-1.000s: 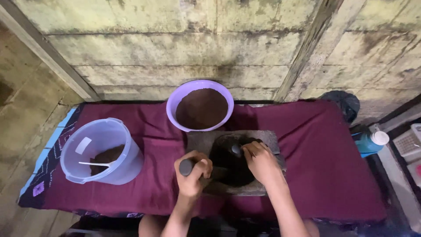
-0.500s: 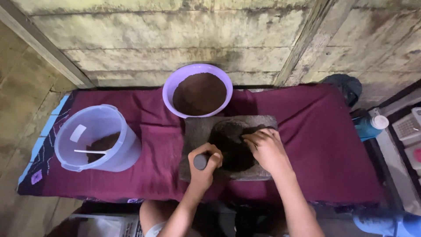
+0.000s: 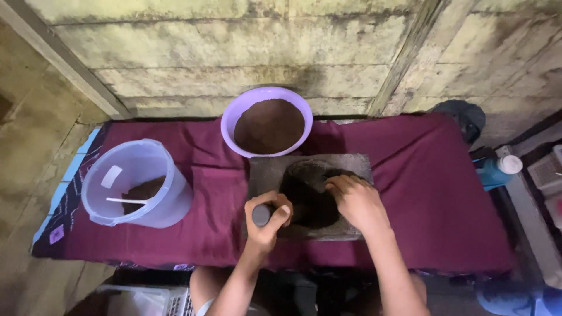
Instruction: The person uses a pestle and mortar to grind a dark brown substance on a table. A purple bowl and a clear bucket containing similar material are nearby.
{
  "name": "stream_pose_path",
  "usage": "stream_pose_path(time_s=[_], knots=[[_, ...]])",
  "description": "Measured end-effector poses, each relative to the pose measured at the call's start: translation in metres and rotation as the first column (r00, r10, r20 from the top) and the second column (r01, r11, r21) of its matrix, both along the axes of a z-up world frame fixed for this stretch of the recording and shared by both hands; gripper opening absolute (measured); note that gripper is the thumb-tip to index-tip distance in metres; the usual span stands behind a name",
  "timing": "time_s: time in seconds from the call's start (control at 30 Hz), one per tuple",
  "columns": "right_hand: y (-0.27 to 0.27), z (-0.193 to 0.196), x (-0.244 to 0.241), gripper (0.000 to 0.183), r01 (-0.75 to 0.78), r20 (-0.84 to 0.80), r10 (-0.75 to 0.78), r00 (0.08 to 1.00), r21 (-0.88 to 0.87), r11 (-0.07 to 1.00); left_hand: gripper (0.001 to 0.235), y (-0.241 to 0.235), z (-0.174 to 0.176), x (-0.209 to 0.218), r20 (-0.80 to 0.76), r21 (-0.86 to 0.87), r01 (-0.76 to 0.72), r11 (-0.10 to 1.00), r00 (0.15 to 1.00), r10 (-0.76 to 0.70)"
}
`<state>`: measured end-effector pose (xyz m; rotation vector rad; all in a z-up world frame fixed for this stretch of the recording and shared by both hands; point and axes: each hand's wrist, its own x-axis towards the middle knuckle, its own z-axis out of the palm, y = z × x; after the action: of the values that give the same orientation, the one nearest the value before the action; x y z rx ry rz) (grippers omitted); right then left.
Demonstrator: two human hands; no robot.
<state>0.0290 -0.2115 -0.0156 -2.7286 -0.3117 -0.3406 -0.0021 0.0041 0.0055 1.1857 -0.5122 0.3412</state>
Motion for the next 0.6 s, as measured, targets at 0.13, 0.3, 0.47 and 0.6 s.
stream_pose_path(time_s=[0.13,0.3,0.47,0.6], knots=[[-0.003,-0.005,0.006,0.023,-0.003,-0.009,0.003,1.000,0.044,0.999,0.035,-0.015,-0.014,0.012,0.063,0.023,-0.005,1.000,0.998,0.004],[-0.004,-0.004,0.007,0.032,-0.021,-0.101,0.024,0.995,0.033,0.999,0.037,-0.026,-0.039,0.021,-0.016,0.055,-0.054,0.997,0.998,0.055],[-0.004,-0.005,0.008,0.035,-0.035,-0.166,0.037,0.985,0.014,0.999,0.031,-0.016,-0.004,0.011,-0.063,0.134,-0.043,0.990,0.997,0.052],[-0.006,-0.014,0.007,0.034,-0.049,-0.088,0.052,0.995,0.030,0.998,0.030,-0.015,0.003,0.011,-0.100,0.164,-0.060,0.985,0.992,0.077]])
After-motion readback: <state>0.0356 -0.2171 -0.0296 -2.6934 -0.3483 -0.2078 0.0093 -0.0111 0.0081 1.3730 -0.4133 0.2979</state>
